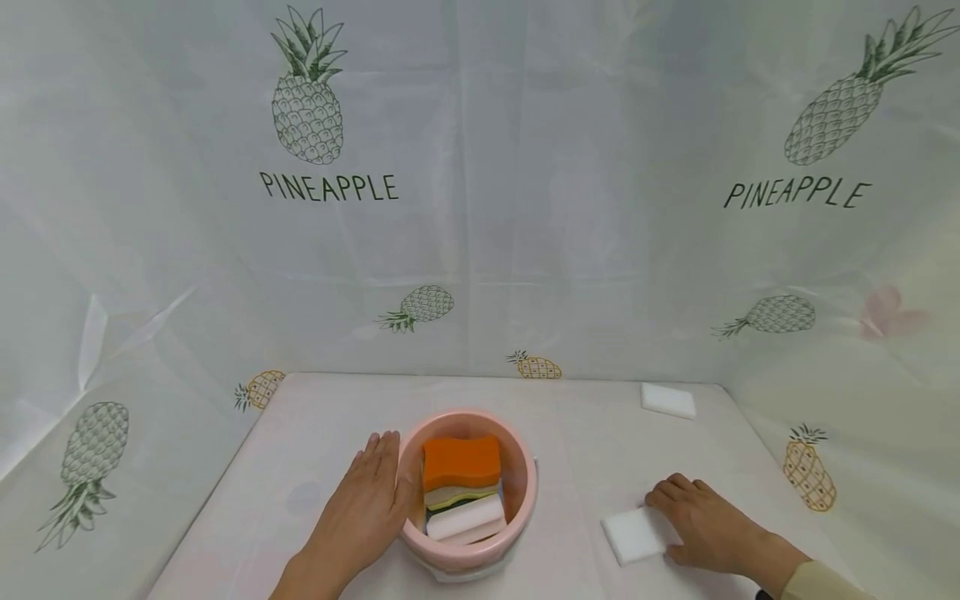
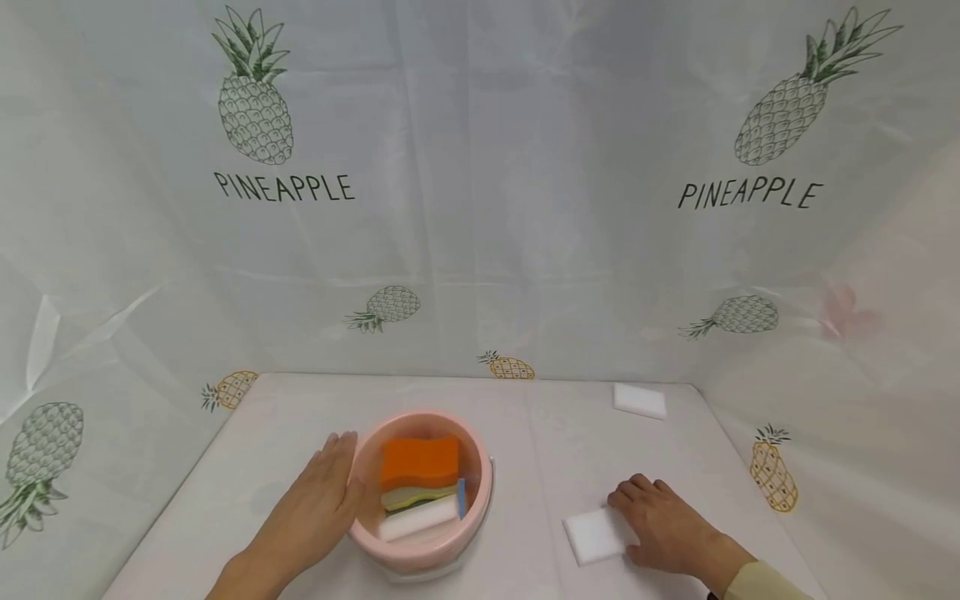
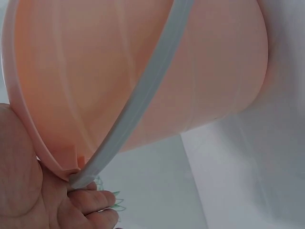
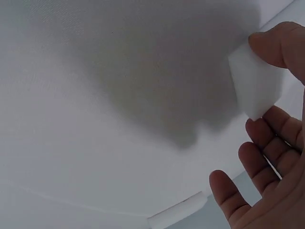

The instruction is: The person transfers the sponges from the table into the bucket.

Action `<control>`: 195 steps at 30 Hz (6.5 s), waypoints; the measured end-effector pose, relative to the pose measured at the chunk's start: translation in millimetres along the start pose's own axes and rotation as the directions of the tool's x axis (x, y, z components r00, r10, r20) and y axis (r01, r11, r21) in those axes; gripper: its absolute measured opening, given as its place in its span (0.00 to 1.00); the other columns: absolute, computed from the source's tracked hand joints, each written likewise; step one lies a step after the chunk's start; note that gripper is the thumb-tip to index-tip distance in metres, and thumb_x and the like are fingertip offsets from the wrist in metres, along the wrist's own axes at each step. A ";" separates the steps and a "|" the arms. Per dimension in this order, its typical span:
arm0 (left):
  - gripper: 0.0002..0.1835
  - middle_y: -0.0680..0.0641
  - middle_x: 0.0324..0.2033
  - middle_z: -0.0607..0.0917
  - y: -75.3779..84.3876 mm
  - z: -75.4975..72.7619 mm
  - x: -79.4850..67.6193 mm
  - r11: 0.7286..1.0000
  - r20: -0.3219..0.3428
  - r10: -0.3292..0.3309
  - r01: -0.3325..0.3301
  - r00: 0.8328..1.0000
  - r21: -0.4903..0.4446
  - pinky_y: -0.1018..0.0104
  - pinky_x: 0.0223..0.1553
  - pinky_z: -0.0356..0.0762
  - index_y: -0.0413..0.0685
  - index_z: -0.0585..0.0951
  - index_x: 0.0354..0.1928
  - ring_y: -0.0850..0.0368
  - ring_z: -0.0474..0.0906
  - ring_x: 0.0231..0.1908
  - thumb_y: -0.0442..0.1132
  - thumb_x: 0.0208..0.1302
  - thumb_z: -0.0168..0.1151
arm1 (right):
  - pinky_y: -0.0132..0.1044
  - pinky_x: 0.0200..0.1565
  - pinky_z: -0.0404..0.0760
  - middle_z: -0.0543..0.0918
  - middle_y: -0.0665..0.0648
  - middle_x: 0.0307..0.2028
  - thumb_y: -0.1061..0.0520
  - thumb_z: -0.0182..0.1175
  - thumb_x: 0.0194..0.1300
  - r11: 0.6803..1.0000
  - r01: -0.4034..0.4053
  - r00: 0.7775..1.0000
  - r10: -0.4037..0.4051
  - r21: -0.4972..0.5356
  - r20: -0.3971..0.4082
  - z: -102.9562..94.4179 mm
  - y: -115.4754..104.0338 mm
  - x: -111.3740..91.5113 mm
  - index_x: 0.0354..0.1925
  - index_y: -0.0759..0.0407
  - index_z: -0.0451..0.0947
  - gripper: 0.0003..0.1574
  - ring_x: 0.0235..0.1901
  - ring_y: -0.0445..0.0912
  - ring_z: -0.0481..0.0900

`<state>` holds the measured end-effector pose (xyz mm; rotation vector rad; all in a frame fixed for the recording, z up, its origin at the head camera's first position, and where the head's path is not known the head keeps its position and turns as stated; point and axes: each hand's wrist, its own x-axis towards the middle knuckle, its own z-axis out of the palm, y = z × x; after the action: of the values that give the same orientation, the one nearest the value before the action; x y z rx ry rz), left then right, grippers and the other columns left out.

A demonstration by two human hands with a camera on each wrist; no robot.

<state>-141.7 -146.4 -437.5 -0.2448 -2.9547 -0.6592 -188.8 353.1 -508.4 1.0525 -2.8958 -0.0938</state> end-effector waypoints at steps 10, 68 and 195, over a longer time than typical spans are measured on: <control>0.34 0.32 0.78 0.65 -1.2 1.3 0.2 1.000 -0.005 0.001 -0.001 1.000 -0.011 0.37 0.79 0.56 0.29 0.61 0.79 0.34 0.56 0.80 0.49 0.85 0.45 | 0.53 0.50 0.82 0.80 0.51 0.49 0.40 0.81 0.48 0.993 -0.104 0.988 0.098 -0.048 -0.119 11.6 -7.4 14.4 0.53 0.54 0.77 0.40 0.51 0.50 0.78; 0.34 0.33 0.78 0.66 0.1 2.1 3.1 0.999 -0.010 0.003 -0.003 1.000 0.039 0.38 0.80 0.55 0.30 0.63 0.78 0.35 0.56 0.81 0.47 0.83 0.49 | 0.49 0.52 0.73 0.80 0.54 0.50 0.39 0.71 0.58 1.000 0.030 0.862 -0.025 0.001 -0.506 -103.5 -111.2 159.2 0.54 0.56 0.76 0.33 0.50 0.51 0.74; 0.30 0.35 0.71 0.76 -22.4 26.7 6.9 0.996 -0.075 0.031 -0.025 0.997 0.088 0.39 0.72 0.71 0.30 0.72 0.72 0.35 0.71 0.73 0.46 0.79 0.57 | 0.73 0.53 0.73 0.78 0.74 0.60 0.52 0.74 0.59 0.879 -0.468 0.871 0.442 -0.089 -0.215 30.4 161.7 72.1 0.63 0.76 0.71 0.43 0.61 0.70 0.73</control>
<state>-154.2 -154.0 -469.8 -0.2472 -2.8922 -0.5227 -349.7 431.6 -523.8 0.3126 -2.8232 -0.1589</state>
